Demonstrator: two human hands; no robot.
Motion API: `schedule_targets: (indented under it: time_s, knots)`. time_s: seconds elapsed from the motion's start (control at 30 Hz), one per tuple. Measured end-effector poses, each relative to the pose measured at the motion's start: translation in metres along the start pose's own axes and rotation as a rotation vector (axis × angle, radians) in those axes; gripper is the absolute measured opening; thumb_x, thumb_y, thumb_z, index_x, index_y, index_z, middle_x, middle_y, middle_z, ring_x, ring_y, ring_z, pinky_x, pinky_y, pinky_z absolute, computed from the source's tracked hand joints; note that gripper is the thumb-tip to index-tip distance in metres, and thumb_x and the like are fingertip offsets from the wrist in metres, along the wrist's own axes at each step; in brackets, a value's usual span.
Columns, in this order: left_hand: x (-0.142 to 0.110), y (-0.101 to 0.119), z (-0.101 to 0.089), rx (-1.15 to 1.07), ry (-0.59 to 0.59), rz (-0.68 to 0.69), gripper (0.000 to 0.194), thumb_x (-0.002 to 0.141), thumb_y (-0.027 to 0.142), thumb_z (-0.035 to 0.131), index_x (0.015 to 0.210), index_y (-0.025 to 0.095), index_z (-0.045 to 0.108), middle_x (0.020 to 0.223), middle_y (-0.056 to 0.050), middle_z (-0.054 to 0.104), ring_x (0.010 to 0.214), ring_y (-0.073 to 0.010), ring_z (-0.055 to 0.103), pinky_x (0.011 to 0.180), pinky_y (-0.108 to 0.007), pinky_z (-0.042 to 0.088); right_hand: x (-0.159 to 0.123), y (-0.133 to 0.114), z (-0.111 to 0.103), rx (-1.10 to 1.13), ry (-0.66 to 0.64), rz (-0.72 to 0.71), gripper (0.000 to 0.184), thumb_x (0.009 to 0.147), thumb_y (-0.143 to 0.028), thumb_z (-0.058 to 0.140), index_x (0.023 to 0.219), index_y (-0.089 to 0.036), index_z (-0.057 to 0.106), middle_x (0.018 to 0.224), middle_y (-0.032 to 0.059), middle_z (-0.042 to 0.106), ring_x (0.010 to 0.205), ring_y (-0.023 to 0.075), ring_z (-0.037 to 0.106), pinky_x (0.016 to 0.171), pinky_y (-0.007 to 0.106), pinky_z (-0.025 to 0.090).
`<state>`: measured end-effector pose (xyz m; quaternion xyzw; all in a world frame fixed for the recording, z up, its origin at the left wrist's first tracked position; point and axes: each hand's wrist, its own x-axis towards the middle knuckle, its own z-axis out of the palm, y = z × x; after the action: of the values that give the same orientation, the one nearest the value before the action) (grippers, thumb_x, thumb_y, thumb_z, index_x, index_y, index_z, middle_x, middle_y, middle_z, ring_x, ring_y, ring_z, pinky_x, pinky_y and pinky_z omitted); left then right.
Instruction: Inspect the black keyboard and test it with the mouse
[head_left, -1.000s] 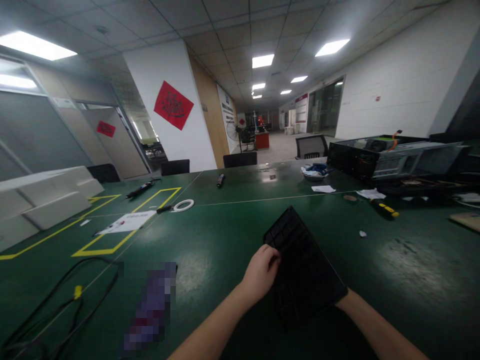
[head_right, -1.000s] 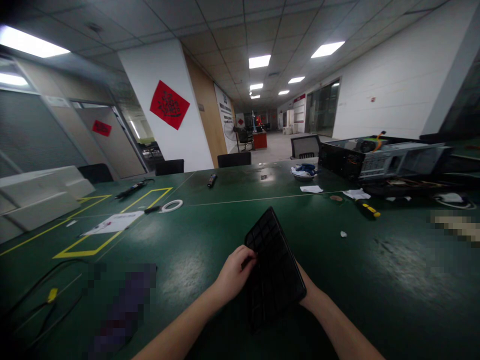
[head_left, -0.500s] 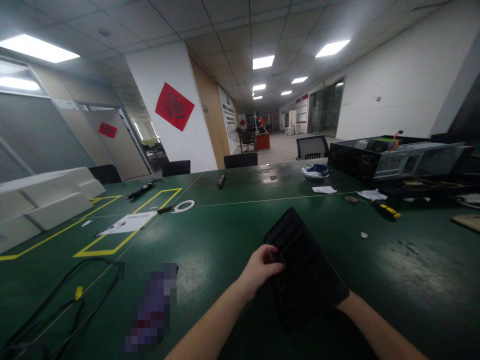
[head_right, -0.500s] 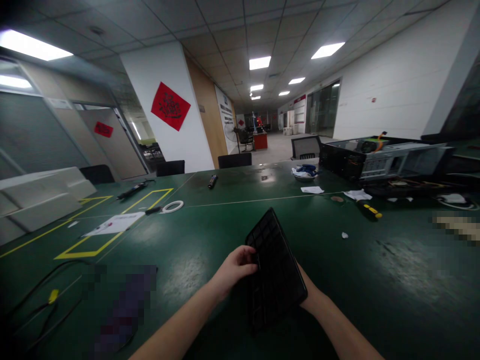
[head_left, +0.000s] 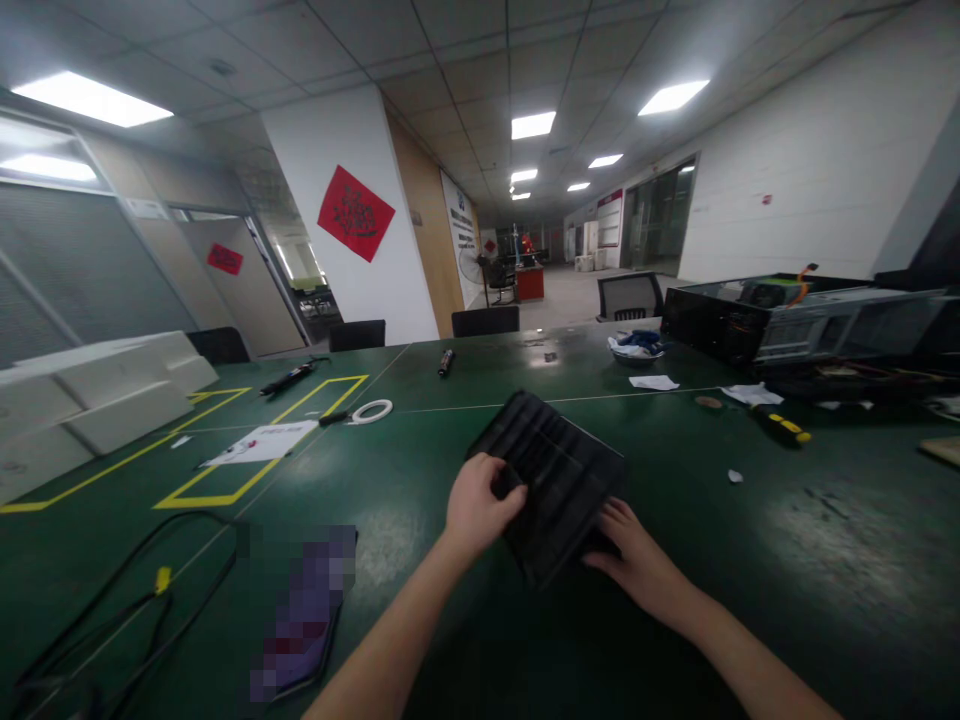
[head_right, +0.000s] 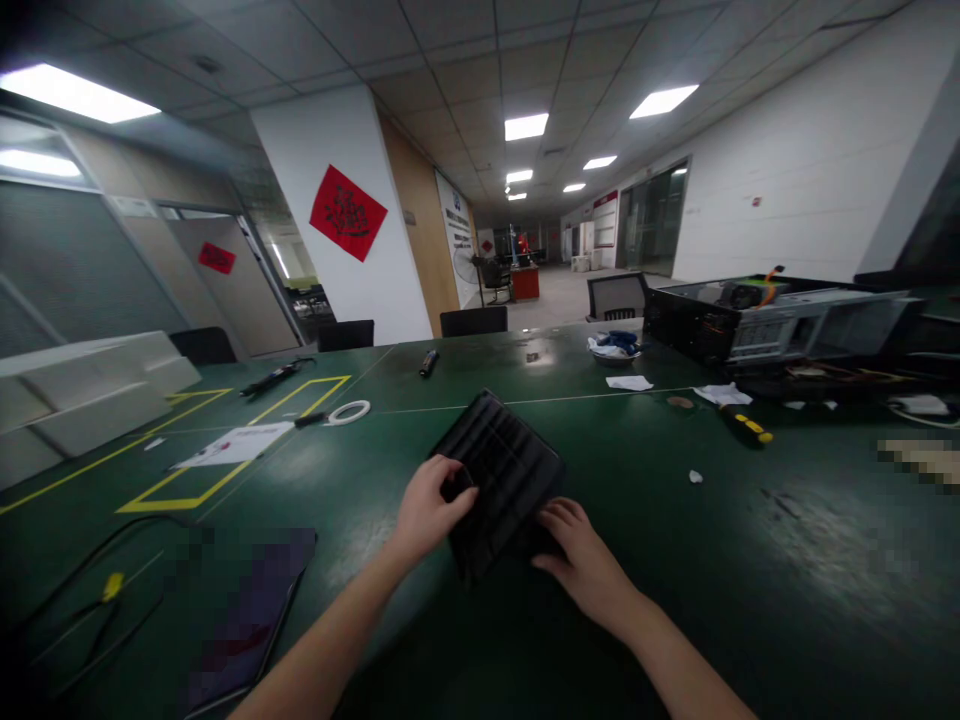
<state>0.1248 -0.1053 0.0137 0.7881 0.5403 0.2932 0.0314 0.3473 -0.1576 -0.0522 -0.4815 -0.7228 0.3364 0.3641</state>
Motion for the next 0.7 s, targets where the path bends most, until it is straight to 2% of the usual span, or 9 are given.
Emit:
schedule_targets:
  time_s: [0.07, 0.17, 0.27, 0.33, 0.43, 0.57, 0.7]
  knots:
    - [0.02, -0.03, -0.017, 0.137, 0.039, -0.173, 0.033, 0.073, 0.044, 0.049, 0.082, 0.014, 0.061, 0.081, -0.007, 0.06, 0.079, -0.0203, 0.056, 0.07, -0.029, 0.042, 0.0, -0.001, -0.004, -0.108, -0.067, 0.048, 0.045, 0.074, -0.034, 0.056, 0.118, -0.03, 0.049, 0.126, 0.0012, 0.048, 0.126, 0.0216, 0.03, 0.106, 0.044, 0.027]
    - [0.046, -0.088, -0.037, 0.341, -0.016, -0.477, 0.044, 0.073, 0.051, 0.042, 0.078, 0.012, 0.064, 0.087, -0.013, 0.064, 0.085, -0.0267, 0.059, 0.068, -0.032, 0.043, -0.001, -0.005, -0.006, -0.157, -0.108, 0.108, 0.046, 0.075, -0.034, 0.053, 0.121, -0.034, 0.044, 0.13, -0.0017, 0.043, 0.127, 0.0196, 0.029, 0.105, 0.043, 0.028]
    - [0.056, -0.14, -0.048, 0.481, -0.071, -0.699, 0.056, 0.071, 0.055, 0.041, 0.088, 0.007, 0.066, 0.096, -0.02, 0.063, 0.093, -0.0345, 0.057, 0.07, -0.037, 0.044, -0.001, -0.011, -0.004, -0.166, -0.126, 0.121, 0.046, 0.074, -0.033, 0.054, 0.12, -0.034, 0.045, 0.13, -0.0018, 0.043, 0.127, 0.0198, 0.028, 0.105, 0.043, 0.027]
    - [0.056, -0.164, -0.049, 0.498, -0.101, -0.78, 0.059, 0.069, 0.055, 0.043, 0.09, 0.005, 0.066, 0.098, -0.023, 0.063, 0.095, -0.0369, 0.056, 0.071, -0.039, 0.044, 0.0, -0.013, -0.003, -0.162, -0.131, 0.131, 0.046, 0.074, -0.033, 0.055, 0.119, -0.034, 0.046, 0.13, -0.0009, 0.043, 0.127, 0.0204, 0.028, 0.105, 0.044, 0.027]
    - [0.054, -0.18, -0.046, 0.471, -0.12, -0.808, 0.058, 0.066, 0.054, 0.047, 0.089, 0.005, 0.067, 0.099, -0.024, 0.063, 0.096, -0.0387, 0.056, 0.072, -0.041, 0.044, 0.001, -0.015, -0.003, -0.157, -0.128, 0.142, 0.046, 0.073, -0.033, 0.055, 0.119, -0.034, 0.047, 0.131, -0.001, 0.043, 0.127, 0.0206, 0.029, 0.105, 0.045, 0.027]
    - [0.056, -0.185, -0.045, 0.428, -0.102, -0.805, 0.055, 0.065, 0.05, 0.049, 0.089, 0.005, 0.067, 0.101, -0.026, 0.062, 0.098, -0.041, 0.055, 0.073, -0.044, 0.044, 0.001, -0.012, -0.002, -0.165, -0.126, 0.116, 0.046, 0.073, -0.033, 0.055, 0.118, -0.032, 0.048, 0.129, 0.0004, 0.044, 0.126, 0.021, 0.029, 0.105, 0.046, 0.027]
    - [0.056, -0.2, -0.064, 0.366, -0.034, -0.773, 0.037, 0.068, 0.03, 0.048, 0.087, 0.003, 0.067, 0.098, -0.026, 0.063, 0.096, -0.0396, 0.057, 0.073, -0.044, 0.045, 0.001, -0.005, 0.0, -0.145, -0.101, 0.097, 0.046, 0.073, -0.033, 0.056, 0.117, -0.034, 0.048, 0.127, -0.0013, 0.045, 0.125, 0.0193, 0.03, 0.105, 0.044, 0.027]
